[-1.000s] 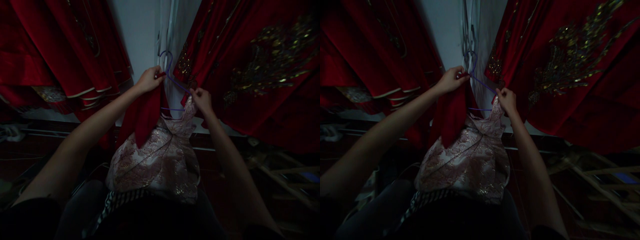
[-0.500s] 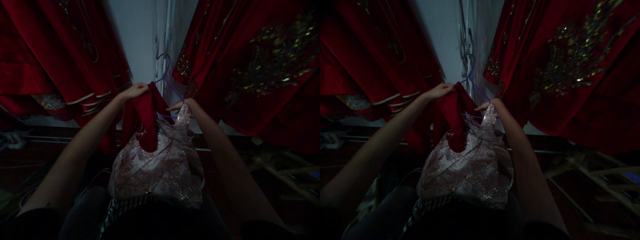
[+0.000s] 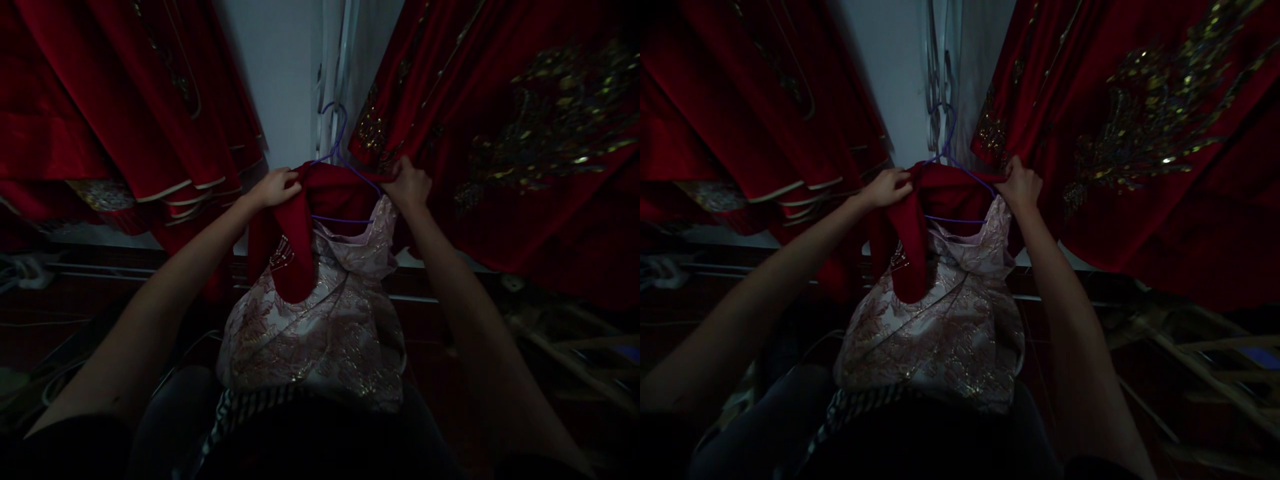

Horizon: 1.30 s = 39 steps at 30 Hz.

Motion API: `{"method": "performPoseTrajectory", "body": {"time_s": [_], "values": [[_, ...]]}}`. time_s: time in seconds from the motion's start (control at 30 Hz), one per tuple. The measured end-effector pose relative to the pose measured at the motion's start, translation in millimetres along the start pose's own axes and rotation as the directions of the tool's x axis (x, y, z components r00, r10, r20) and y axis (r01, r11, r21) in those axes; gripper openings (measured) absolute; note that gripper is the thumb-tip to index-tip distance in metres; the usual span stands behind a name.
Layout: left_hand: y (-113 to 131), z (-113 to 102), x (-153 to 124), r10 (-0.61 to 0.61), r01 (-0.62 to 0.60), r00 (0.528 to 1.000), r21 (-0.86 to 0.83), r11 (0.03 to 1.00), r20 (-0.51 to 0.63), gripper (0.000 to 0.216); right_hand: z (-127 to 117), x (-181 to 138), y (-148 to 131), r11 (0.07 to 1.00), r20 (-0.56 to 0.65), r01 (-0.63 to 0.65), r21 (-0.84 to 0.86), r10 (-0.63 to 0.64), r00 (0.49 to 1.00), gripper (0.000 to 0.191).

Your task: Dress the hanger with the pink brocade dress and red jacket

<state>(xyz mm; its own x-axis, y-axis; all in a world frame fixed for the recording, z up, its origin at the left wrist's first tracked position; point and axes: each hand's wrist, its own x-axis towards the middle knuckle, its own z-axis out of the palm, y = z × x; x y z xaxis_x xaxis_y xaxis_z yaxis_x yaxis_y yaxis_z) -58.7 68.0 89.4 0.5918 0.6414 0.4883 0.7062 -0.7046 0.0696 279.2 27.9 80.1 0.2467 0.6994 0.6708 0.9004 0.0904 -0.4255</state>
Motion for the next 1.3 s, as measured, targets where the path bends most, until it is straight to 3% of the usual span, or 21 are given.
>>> {"method": "performPoseTrajectory", "body": {"time_s": [0.23, 0.27, 0.33, 0.4, 0.47, 0.6, 0.7, 0.77, 0.87, 1.0, 1.1, 1.2, 1.3], "values": [[13.3, 9.1, -6.8, -0.096, 0.099, 0.995, 0.142, 0.985, -0.031, 0.034, -45.2, -32.1, 20.5, 0.989, -0.082, -0.094, -0.115, 0.085, 0.993, 0.026], [14.9, 11.1, -7.8, -0.112, 0.118, 0.993, 0.146, 0.982, -0.045, 0.033, -47.2, -36.1, 22.7, 0.986, -0.047, -0.120, -0.113, 0.115, 0.992, 0.026], [18.1, 15.5, -9.5, -0.146, 0.157, 0.986, 0.142, 0.977, -0.081, 0.032, -48.3, -44.3, 25.2, 0.987, 0.161, -0.153, -0.049, 0.159, 0.974, 0.024], [21.7, 19.9, -10.5, -0.173, 0.185, 0.979, 0.129, 0.974, -0.105, 0.031, -46.5, -52.7, 23.9, 0.984, 0.406, -0.169, 0.065, 0.129, 0.905, 0.023], [26.0, 24.2, -11.2, -0.189, 0.203, 0.975, 0.119, 0.972, -0.119, 0.031, -42.9, -59.5, 16.3, 0.977, 0.446, -0.158, 0.141, 0.080, 0.892, 0.027], [38.6, 31.8, -13.2, -0.228, 0.242, 0.962, 0.084, 0.967, -0.148, 0.031, -26.8, -64.2, -26.4, 0.989, 0.149, -0.085, 0.125, 0.066, 0.987, 0.030], [49.3, 35.8, -16.0, -0.265, 0.280, 0.949, 0.072, 0.957, -0.169, 0.031, -1.6, -67.0, -76.8, 0.976, 0.174, -0.129, 0.177, 0.098, 0.980, 0.017], [53.4, 36.0, -18.1, -0.284, 0.300, 0.942, 0.070, 0.951, -0.179, 0.031, 17.5, -73.0, -106.7, 0.957, 0.226, -0.137, 0.255, 0.079, 0.971, 0.019], [52.6, 31.5, -20.5, -0.282, 0.295, 0.944, 0.055, 0.954, -0.170, 0.032, 34.7, -86.3, -127.4, 0.934, 0.307, -0.098, 0.344, -0.013, 0.952, 0.024], [46.3, 20.6, -23.2, -0.195, 0.201, 0.968, 0.020, 0.979, -0.157, 0.034, 24.9, -100.7, -107.7, 0.936, 0.225, -0.020, 0.353, -0.063, 0.972, 0.014], [43.2, 12.8, -30.1, -0.142, 0.150, 0.963, 0.017, 0.989, -0.231, 0.028, 9.3, -104.0, -78.7, 0.929, 0.146, 0.011, 0.370, -0.070, 0.987, 0.013], [43.2, 7.5, -44.5, -0.122, 0.137, 0.945, 0.031, 0.990, -0.302, 0.022, 1.7, -100.8, -56.1, 0.893, 0.170, -0.030, 0.450, -0.052, 0.984, 0.013], [49.5, 10.6, -60.0, -0.080, 0.086, 0.976, 0.024, 0.996, -0.203, 0.016, 5.4, -97.4, -51.1, 0.836, 0.201, -0.020, 0.549, -0.108, 0.974, 0.017]]}}
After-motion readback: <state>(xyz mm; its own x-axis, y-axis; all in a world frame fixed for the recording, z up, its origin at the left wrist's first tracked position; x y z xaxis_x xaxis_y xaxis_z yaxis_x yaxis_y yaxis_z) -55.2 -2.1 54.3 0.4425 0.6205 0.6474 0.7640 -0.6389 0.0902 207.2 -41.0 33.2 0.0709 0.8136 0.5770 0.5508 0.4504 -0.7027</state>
